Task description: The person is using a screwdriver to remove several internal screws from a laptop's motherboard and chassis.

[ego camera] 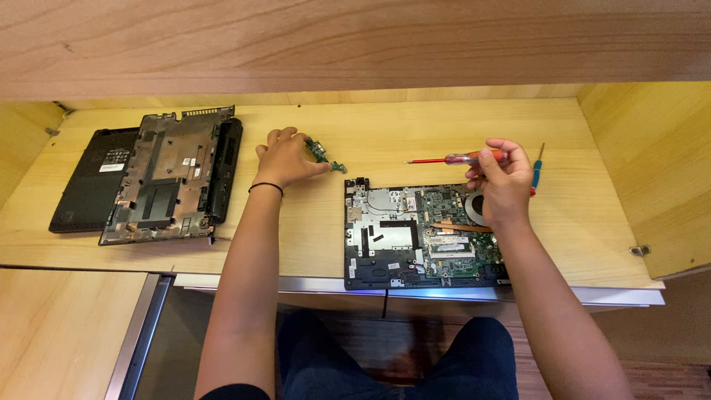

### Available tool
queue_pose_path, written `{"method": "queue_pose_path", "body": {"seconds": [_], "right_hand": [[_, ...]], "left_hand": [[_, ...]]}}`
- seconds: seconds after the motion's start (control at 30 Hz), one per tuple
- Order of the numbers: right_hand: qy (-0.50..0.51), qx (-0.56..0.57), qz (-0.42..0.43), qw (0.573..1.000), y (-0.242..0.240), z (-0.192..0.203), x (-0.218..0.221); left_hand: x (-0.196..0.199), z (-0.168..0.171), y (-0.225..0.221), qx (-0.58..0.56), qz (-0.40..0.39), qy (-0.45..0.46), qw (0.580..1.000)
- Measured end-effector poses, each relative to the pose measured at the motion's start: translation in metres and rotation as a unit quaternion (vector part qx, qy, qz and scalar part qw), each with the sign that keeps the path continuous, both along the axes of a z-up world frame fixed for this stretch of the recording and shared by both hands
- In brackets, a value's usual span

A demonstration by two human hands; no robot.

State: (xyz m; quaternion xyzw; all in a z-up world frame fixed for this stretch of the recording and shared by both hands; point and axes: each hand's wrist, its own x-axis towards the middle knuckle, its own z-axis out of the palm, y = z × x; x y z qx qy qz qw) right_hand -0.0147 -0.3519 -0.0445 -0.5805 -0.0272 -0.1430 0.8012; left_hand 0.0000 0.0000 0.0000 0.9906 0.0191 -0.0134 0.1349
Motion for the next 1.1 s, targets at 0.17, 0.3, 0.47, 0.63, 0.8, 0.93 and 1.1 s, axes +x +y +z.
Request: {"method": "queue_pose_path", "body": {"seconds": [0.17,0.3,0.47,0.63,0.8,0.93,1.1], "right_hand": [[0.103,0.167,0.029,0.980,-0.052,-0.008,-0.009],[0.099,0.235,0.026,0.967,-0.103,-0.036,-0.007],[0.124,0.355,-0.002,0.927,-0.135,-0.049,0.002],[0.201,0.289,-0.065,0.934,-0.110,-0.038,-0.003],[0.169,0.231,-0.025,0.958,-0.114,-0.050,-0.005],[0.150,0.221,-0.027,0.963,-0.106,-0.042,-0.011],[0.131,0.201,-0.018,0.971,-0.099,-0.032,-0.019]], "left_hand": [[0.027,-0.025,0.008,0.009,0.056,0.034,0.998],[0.022,-0.028,0.007,0.012,0.058,0.007,0.998],[-0.021,-0.043,-0.029,-0.051,-0.065,-0.153,0.985],[-0.074,-0.048,-0.095,-0.155,-0.212,-0.147,0.954],[-0.073,-0.064,-0.135,-0.135,-0.185,-0.168,0.959],[-0.063,-0.069,-0.144,-0.125,-0.155,-0.188,0.962],[-0.064,-0.074,-0.140,-0.118,-0.150,-0.216,0.957]]}}
